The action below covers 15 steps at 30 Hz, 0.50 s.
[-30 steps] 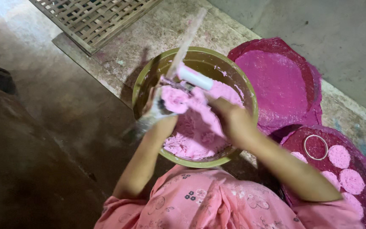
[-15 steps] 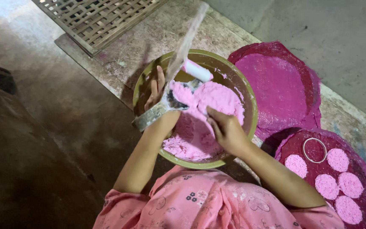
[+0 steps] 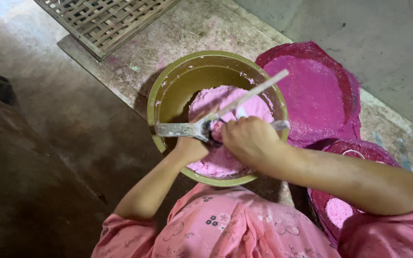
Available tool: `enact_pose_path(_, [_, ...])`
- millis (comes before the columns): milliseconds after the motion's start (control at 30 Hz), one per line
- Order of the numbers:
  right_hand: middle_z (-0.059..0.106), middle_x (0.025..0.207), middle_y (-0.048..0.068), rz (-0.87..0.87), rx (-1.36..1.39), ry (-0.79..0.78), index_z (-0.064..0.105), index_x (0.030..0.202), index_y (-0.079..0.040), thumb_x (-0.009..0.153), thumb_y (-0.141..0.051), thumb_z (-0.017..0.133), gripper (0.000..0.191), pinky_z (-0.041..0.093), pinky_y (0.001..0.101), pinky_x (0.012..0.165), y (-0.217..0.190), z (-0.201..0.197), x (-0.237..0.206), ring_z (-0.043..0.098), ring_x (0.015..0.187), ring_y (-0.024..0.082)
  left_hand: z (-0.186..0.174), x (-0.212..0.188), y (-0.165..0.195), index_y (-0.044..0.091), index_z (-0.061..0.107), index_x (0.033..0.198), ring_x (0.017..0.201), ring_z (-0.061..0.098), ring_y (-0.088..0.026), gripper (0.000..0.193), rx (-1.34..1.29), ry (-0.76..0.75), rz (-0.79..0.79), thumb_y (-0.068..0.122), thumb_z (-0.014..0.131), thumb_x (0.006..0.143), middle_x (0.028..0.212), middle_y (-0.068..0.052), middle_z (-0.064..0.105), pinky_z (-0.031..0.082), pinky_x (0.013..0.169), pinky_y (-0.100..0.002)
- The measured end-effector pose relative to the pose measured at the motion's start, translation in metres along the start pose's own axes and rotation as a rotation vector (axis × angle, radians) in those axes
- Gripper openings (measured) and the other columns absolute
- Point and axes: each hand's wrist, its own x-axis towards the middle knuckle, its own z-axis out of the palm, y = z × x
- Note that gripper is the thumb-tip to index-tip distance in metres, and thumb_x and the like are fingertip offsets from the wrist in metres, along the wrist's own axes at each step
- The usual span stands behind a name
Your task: The person scoops pink batter from a large basin into a handheld batter depositor, then squeezes the tool to deposit round batter discs onto round mesh trays, arranging the discs in rows and setting filled trays aside while refilling the tool with batter.
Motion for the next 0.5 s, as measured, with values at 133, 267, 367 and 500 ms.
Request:
enact_pose_path(133, [0.069, 0.083, 0.009, 0.013, 0.128, -0.044, 0.064, 0.099, -0.006, 0.086, -0.018, 0.061, 0.018, 0.058, 0.0407, 0.057, 0.011, -0.043, -0.023, 0.072, 0.073, 0.027, -0.016, -0.01, -0.017, 0.02, 0.067, 0.135, 0.112, 0.074, -0.027, 0.051, -0.282, -0.344, -0.444, 0.042, 0.065, 0.088, 0.122, -0.012, 0.076, 0.058, 0.104, -0.038])
enact_pose_path(267, [0.068, 0.091, 0.008, 0.169, 0.148, -0.097, 0.065, 0.103, -0.011, 0.082, -0.021, 0.063, 0.023, 0.059, 0.0427, 0.054, 0.042, -0.069, -0.048, 0.072, 0.078, 0.029, -0.04, -0.004, -0.026, 0.013, 0.051, 0.151, 0.128, 0.061, -0.033, 0.069, 0.054, 0.027, 0.109, 0.031, 0.076, 0.089, 0.147, -0.013, 0.06, 0.048, 0.11, -0.048])
enact_pose_path(367, [0.069, 0.088, 0.008, 0.085, 0.08, -0.024, 0.065, 0.1, -0.01, 0.082, -0.017, 0.062, 0.019, 0.058, 0.0398, 0.055, 0.028, -0.041, -0.035, 0.072, 0.076, 0.027, -0.036, -0.001, -0.017, 0.014, 0.051, 0.146, 0.123, 0.061, -0.036, 0.073, -0.052, -0.032, -0.025, 0.029, 0.077, 0.08, 0.145, -0.013, 0.059, 0.051, 0.099, -0.046])
enact_pose_path(500, [0.069, 0.083, 0.009, -0.018, -0.079, 0.038, 0.066, 0.105, -0.004, 0.087, -0.016, 0.062, 0.022, 0.056, 0.0331, 0.051, -0.008, 0.009, -0.003, 0.071, 0.068, 0.021, -0.017, 0.003, -0.009, 0.011, 0.048, 0.15, 0.124, 0.06, -0.038, 0.078, -0.161, -0.059, 0.015, 0.018, 0.075, 0.077, 0.147, -0.016, 0.058, 0.049, 0.104, -0.046])
